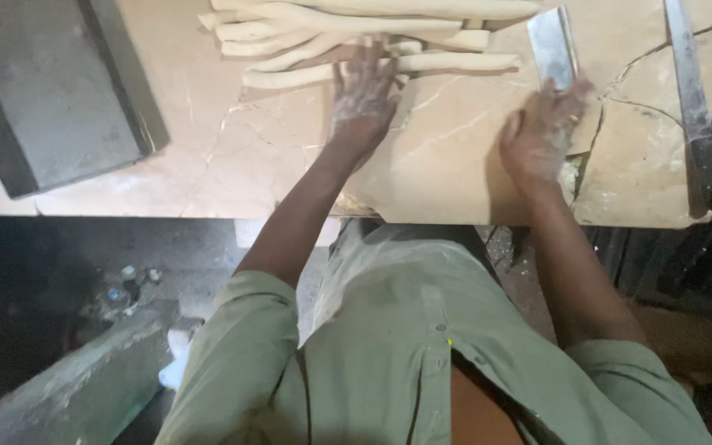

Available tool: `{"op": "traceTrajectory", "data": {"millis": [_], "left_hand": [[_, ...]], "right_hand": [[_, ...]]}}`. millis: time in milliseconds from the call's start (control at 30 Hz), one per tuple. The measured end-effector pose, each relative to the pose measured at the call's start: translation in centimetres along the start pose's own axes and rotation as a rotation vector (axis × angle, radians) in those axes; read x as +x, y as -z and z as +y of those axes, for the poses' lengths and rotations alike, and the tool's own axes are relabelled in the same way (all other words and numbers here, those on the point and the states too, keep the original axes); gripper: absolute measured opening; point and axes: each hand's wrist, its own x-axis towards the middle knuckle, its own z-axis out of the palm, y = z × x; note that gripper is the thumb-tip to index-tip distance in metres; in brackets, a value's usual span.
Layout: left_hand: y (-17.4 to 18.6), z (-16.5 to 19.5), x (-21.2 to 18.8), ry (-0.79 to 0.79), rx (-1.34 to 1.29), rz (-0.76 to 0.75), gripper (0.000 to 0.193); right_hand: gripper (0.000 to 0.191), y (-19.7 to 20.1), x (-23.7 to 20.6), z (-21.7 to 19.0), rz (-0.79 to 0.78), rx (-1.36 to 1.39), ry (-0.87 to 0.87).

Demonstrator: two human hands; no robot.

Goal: The person rolls dough pieces by hand into long ropes on a floured wooden table, cuts the ropes into small segments with a dough scraper, and arranges the cut pieces in rows on baking trays. They stack filled trays and continue rolling and cutting more dough ropes.

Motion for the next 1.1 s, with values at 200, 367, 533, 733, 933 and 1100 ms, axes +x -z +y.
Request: {"op": "traceTrajectory", "data": {"millis": [200,367,533,733,933,1100], "left_hand": [[0.8,-2.0,-2.5,-0.17,0.008,0.008,0.064],[0.5,-6.9,-2.0,-0.218,0.123,0.232,0.058],[0.7,-12.9,-4.9,-0.263,0.036,0.041,0.036],[-1.1,-9.0,-15.4,-0.068,0.064,-0.01,0.072],[-0.5,-5.3,-10.7,-0.327,0.112,0.059,0.074],[2.3,-8.8,-0.3,-0.048,0.154,0.034,0.07]], "right_hand": [[0.078,-0.4,2.4,-8.9,0.089,-0.135,0.29],[0.058,-0.6,1.7,-10.8,0.1,-0.151,0.227],[0.034,-2.9,-0.1,-9.7,0.017,-0.214,0.293],[0.058,-9.1,-11.1,-11.0,-0.172,-0.197,0.196],[0.072,-5.9,-8.4,-13.0,0.052,-0.199,0.329],[0.08,-4.0,3.7,-15.5,0.126,-0.156,0.243]]}}
